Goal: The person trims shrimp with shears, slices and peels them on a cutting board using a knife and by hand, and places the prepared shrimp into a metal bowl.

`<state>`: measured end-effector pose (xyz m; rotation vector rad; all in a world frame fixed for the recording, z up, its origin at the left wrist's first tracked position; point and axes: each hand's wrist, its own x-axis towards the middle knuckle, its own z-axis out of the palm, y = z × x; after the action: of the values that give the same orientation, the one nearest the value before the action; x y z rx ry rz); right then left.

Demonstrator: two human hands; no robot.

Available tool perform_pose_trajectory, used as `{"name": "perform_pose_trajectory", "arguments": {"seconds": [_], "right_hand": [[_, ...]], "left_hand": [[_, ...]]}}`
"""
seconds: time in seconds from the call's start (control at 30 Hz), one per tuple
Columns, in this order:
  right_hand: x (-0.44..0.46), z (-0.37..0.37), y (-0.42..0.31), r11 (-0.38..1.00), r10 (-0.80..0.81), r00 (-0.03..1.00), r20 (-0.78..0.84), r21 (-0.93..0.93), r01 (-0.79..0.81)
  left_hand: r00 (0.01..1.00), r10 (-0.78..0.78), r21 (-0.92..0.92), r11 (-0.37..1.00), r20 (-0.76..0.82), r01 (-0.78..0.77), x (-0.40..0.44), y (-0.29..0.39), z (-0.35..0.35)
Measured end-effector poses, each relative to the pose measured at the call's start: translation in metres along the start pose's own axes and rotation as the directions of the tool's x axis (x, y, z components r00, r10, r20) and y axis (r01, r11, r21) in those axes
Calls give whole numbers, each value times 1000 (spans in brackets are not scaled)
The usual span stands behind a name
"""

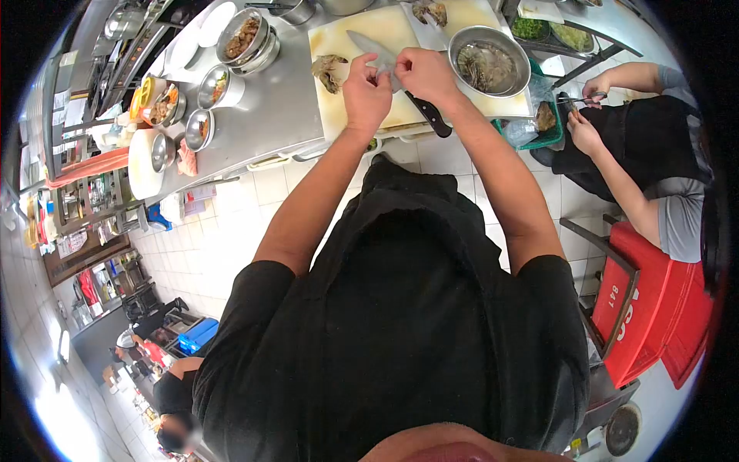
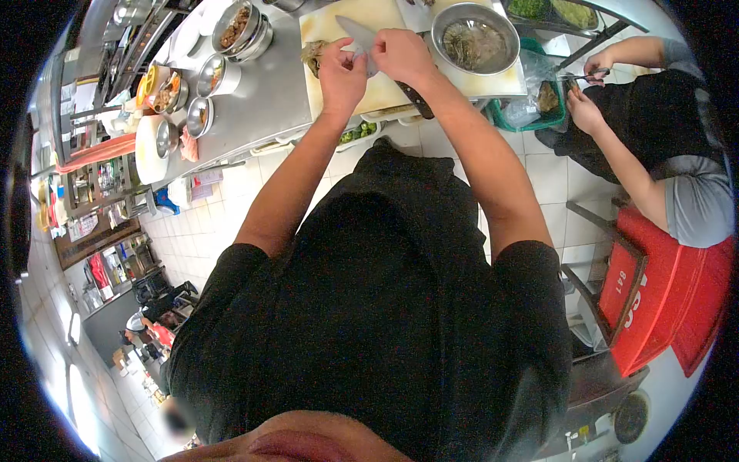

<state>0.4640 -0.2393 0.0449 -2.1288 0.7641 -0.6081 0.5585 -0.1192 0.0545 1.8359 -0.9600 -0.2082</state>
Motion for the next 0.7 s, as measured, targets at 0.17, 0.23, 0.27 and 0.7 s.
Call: {"name": "perform_pose_trajectory", "arguments": {"seconds": [0.17,0.23,0.27,0.7], "right_hand": [[-20,3,22,954,112,987,-119,289,-73],[-31,-1,30,908,153,979,-135,410,-86],[-37,-4,30,890,170,976,-136,447,-93],[-126,-27,70,735,283,958,-50,653,-183]], "left_hand": [[994,-99,-28,995,38,100,-2,-4,-6],[996,-88,-25,996,32,88,-1,-12,-4],[996,-81,-24,996,33,82,-1,-11,-4],[929,-339,-322,872,148,369,1,6,9]]}}
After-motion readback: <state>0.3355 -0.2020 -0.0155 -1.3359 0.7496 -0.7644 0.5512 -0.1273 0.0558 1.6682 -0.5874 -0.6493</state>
